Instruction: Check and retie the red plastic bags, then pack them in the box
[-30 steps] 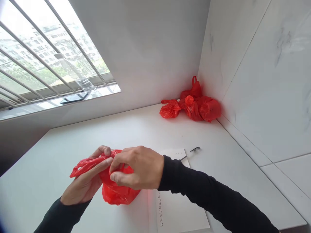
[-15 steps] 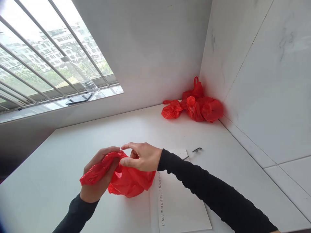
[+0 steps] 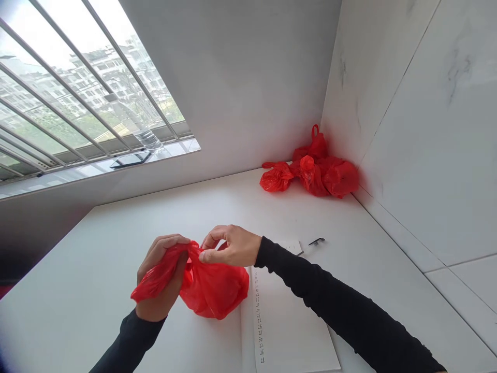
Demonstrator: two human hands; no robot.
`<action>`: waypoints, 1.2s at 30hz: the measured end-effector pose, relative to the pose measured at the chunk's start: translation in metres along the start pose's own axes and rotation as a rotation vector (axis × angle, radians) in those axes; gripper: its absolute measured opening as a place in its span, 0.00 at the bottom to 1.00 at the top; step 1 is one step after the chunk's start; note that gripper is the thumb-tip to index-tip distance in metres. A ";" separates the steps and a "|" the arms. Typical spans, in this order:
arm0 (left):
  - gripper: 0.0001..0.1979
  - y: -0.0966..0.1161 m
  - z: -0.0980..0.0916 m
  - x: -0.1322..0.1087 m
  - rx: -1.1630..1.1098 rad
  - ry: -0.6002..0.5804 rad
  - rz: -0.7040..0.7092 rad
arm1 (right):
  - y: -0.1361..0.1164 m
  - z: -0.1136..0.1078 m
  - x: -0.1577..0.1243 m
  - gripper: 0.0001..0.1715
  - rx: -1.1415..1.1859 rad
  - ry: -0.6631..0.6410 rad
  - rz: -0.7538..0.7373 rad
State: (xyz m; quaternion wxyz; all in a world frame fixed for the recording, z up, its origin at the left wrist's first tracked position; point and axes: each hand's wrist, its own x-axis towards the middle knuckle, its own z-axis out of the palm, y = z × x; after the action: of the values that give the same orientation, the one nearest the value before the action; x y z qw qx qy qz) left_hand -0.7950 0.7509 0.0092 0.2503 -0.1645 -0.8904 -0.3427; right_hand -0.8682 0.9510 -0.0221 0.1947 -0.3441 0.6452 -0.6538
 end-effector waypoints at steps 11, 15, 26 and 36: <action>0.06 0.000 0.002 -0.004 -0.089 -0.032 -0.133 | 0.012 0.007 0.001 0.16 0.171 -0.093 0.070; 0.16 -0.001 -0.003 0.001 -0.177 -0.196 -0.064 | 0.006 0.005 0.003 0.09 0.133 0.159 0.017; 0.25 -0.020 -0.004 0.010 0.102 -0.170 -0.359 | -0.002 0.000 0.002 0.06 0.237 0.259 0.012; 0.20 -0.085 -0.049 0.025 0.709 -0.129 -0.795 | -0.012 0.005 -0.009 0.06 -0.108 0.144 0.134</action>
State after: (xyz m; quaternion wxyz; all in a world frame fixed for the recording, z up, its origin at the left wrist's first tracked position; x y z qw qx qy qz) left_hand -0.8389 0.6600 0.0101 0.0861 0.2594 -0.9587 -0.0788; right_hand -0.8565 0.9552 -0.0122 0.1720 -0.2623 0.7134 -0.6266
